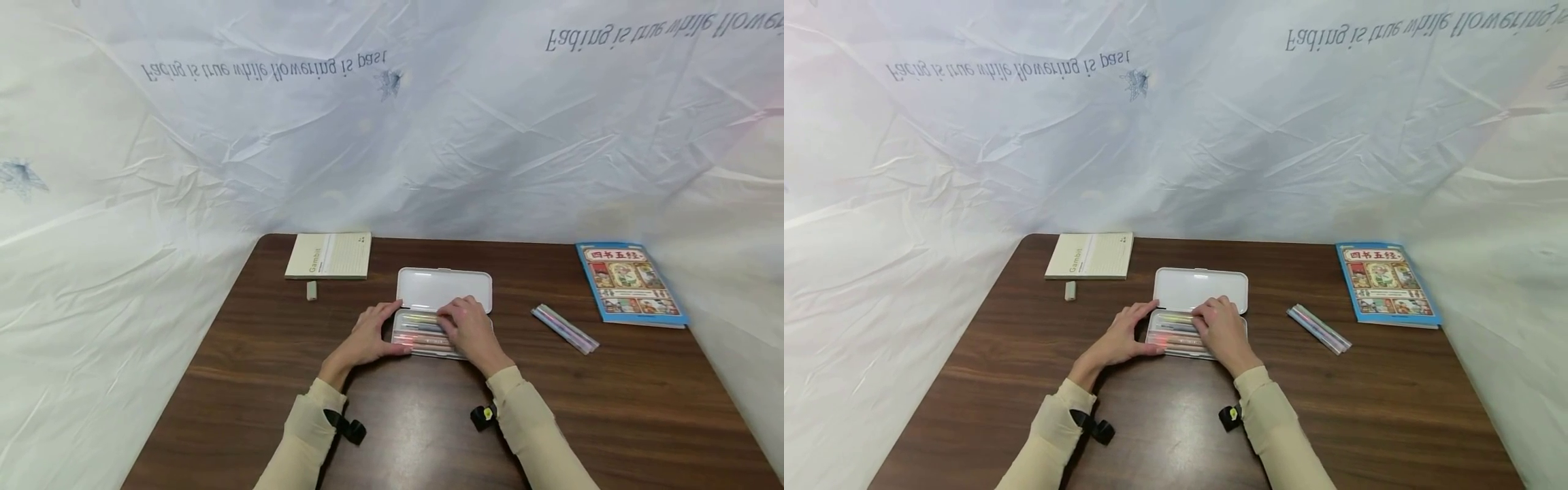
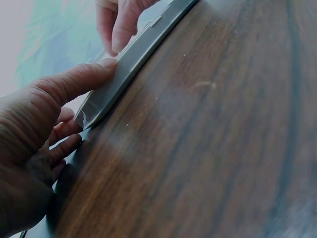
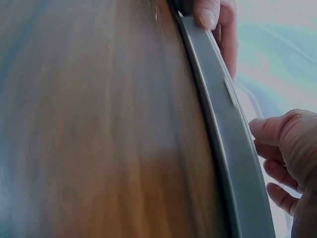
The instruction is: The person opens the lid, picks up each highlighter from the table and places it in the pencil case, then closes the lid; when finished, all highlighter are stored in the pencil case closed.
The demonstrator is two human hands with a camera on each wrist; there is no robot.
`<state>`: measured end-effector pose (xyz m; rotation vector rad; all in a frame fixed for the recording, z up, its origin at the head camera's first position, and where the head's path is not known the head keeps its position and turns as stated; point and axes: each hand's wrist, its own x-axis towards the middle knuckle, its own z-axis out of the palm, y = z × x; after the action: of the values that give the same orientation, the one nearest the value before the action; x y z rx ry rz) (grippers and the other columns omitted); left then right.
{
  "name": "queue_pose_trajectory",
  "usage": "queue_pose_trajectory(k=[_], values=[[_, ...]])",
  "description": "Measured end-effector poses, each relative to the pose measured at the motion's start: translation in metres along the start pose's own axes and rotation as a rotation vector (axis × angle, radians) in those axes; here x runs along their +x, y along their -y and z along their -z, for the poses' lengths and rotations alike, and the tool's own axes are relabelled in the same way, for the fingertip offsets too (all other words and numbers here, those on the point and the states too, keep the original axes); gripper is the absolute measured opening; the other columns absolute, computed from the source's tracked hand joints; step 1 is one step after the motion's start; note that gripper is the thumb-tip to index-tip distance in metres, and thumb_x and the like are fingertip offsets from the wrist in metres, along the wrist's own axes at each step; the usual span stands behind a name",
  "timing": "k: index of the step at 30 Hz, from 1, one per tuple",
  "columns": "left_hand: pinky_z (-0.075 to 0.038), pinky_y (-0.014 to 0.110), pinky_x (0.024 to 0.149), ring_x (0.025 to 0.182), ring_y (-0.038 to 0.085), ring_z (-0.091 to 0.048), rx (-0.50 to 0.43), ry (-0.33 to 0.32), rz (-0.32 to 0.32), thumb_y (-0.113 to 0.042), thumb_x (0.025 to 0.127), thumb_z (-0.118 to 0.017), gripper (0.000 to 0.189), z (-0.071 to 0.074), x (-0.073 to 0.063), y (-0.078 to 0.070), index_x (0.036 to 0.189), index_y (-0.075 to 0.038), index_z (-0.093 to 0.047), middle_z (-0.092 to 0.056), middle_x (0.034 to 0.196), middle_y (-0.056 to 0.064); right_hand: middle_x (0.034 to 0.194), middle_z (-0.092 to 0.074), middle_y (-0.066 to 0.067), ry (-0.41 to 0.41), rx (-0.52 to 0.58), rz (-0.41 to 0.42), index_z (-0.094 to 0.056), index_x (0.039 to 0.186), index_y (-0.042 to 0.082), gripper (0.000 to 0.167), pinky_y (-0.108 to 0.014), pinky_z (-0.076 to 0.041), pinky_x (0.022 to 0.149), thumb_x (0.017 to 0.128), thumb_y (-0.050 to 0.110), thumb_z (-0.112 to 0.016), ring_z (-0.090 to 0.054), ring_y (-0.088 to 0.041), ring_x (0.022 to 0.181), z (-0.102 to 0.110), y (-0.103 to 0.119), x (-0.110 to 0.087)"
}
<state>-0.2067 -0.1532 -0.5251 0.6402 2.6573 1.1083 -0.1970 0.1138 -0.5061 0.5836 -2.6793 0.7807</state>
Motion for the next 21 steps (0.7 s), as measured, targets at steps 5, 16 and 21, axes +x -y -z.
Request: queue_pose_trajectory(k=[5,16,21], values=[[-0.035,0.059,0.114,0.141,0.034,-0.039,0.011,0.000,0.007,-0.053,0.081,-0.088,0.104,-0.002,0.001,0.000,0.167,-0.026,-0.035,-0.045,0.160,0.004,0.096,-0.075,-0.007,-0.055,0.011,-0.028,-0.080,0.097,0.007,0.008,-0.051,-0.051,0.086,0.091,0.010,-0.083,-0.063,-0.031,0.095,0.013,-0.014,-0.011],[-0.034,0.061,0.114,0.141,0.034,-0.038,0.002,-0.013,0.006,-0.056,0.081,-0.088,0.104,-0.001,0.000,0.002,0.166,-0.029,-0.036,-0.045,0.159,0.004,0.101,-0.075,-0.012,-0.092,-0.020,-0.135,-0.079,0.102,0.004,0.010,-0.054,-0.050,0.084,0.092,0.007,-0.081,-0.061,-0.034,0.097,0.040,-0.052,-0.039],[-0.034,0.060,0.114,0.140,0.033,-0.039,0.000,-0.007,0.002,-0.054,0.080,-0.089,0.105,-0.003,0.002,0.002,0.167,-0.028,-0.036,-0.045,0.159,0.004,0.103,-0.075,-0.016,-0.108,-0.055,-0.167,-0.079,0.103,0.002,0.012,-0.057,-0.050,0.087,0.092,0.005,-0.081,-0.063,-0.038,0.099,0.054,-0.071,-0.053]])
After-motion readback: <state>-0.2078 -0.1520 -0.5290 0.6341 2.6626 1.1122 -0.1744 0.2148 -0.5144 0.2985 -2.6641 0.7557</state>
